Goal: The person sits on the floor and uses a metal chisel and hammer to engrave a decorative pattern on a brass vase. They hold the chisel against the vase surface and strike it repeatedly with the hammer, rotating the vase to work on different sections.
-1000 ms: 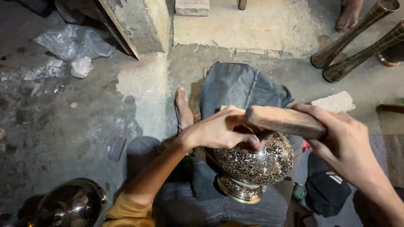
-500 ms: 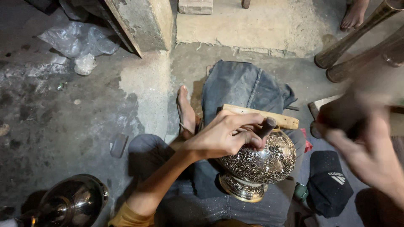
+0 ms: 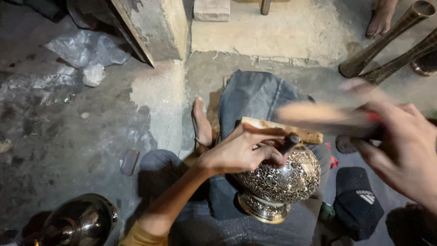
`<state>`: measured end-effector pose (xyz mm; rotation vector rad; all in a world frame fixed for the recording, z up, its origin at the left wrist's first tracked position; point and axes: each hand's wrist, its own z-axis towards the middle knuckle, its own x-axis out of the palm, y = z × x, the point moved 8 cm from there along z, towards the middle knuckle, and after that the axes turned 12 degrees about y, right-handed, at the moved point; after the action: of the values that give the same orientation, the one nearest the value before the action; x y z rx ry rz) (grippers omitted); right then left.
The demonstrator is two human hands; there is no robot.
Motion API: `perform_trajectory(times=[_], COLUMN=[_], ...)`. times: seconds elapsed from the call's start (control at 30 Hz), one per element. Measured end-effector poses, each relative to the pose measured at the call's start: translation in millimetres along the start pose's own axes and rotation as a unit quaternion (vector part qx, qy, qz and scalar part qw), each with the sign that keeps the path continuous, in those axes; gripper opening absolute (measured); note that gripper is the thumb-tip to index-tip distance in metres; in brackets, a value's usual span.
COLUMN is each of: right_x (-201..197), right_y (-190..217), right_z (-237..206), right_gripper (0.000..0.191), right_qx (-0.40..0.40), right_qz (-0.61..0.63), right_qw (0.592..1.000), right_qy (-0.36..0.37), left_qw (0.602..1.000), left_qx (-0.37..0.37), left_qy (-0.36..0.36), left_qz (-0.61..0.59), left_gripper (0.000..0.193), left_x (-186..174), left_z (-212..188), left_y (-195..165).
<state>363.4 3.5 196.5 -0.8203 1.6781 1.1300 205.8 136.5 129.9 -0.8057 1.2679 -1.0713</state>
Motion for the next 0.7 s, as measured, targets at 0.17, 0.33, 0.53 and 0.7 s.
perform_trajectory(times=[0.17,0.33,0.53,0.7], right_x=[3.5,-2.8,-17.1,9.4], right_y=[10.6,-21.3,-14.5,-28.9], right_z=[-2.3,-1.1,-9.0,-12.6], right_gripper=[0.094,0.049,0.048,0.050], right_qx=[-0.049,0.062,-0.019,-0.038], right_qz=[-0.168,0.192,0.137,-0.054], right_qw=[0.984,0.977,0.979,0.996], right_qy=[-0.018,-0.066,-0.147,-0.058], left_qw=[0.999,0.999,1.000,0.998], left_qx=[-0.017,0.016,0.004,0.069], left_qy=[0.023,0.003,0.026,0.004], left_qz=[0.022,-0.050,-0.016,0.004], left_gripper=[0.028,0.037,0.036,0.032], left_x=[4.6,1.3,2.0,-1.9], left_z=[3.5,1.8,4.1,0.9], left_y=[10.1,4.7,2.6,-4.4])
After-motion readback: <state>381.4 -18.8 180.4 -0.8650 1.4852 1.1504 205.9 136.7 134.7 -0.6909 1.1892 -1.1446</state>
